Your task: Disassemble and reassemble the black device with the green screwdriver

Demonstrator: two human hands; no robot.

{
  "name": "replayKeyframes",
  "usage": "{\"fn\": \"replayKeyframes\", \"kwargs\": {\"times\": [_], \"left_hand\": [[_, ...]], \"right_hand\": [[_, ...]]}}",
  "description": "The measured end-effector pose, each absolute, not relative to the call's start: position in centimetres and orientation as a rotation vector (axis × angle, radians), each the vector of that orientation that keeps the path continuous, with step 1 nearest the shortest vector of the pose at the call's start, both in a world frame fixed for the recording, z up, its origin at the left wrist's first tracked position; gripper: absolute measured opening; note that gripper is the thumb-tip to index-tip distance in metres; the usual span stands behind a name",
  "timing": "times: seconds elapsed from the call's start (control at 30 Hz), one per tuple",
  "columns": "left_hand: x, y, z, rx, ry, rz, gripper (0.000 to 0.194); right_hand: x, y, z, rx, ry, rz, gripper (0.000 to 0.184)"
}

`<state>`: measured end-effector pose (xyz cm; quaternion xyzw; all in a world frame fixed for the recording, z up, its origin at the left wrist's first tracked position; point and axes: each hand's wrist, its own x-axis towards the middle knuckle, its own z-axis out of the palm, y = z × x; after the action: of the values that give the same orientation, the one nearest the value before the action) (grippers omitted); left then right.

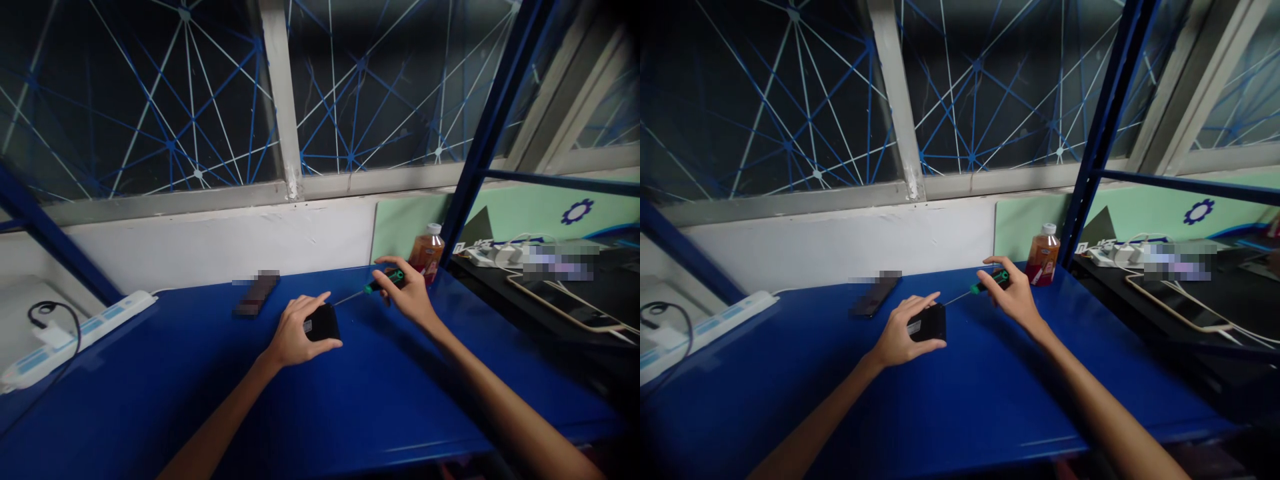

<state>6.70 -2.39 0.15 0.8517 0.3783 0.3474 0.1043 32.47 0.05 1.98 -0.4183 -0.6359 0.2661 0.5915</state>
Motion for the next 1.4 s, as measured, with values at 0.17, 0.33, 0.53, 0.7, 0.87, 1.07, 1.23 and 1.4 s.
{"fn": "replayKeyframes", "kwargs": {"times": [0.17,0.33,0.53,0.7,0.87,1.07,1.23,1.4], "left_hand": [[6.69,-2.40,0.25,2.498,1.101,1.044,0.082],[6.81,-2.39,0.18,2.497,1.086,1.041,0.082],[6.79,-2.40,0.10,2.494,1.094,1.054,0.081],[6.77,-2.37,0.08,2.506,1.085,1.051,0.081],[6.71,-2.36,0.23,2.500,1.087,1.054,0.081],[6.70,-2.23,0.00,2.516,1.095,1.063,0.081],[6.79,-2.38,-0.03,2.529,1.091,1.039,0.080],[6.64,-2.32,-0.13,2.542,1.098,1.014,0.078]], "right_hand": [[32.82,0.46,2.02,-0.766,-1.511,0.849,0.042],[32.49,0.25,2.04,-0.896,-1.447,0.694,0.037],[32.49,0.28,2.12,-0.872,-1.447,0.761,0.034],[32.50,0.24,2.25,-0.857,-1.431,0.814,0.035],[32.12,0.36,1.71,-0.963,-1.379,0.687,0.030],[32.45,0.66,1.65,-0.772,-1.355,0.938,0.029],[32.59,0.49,1.91,-0.891,-1.366,0.798,0.031],[32.50,0.64,1.64,-0.872,-1.375,0.836,0.028]]}}
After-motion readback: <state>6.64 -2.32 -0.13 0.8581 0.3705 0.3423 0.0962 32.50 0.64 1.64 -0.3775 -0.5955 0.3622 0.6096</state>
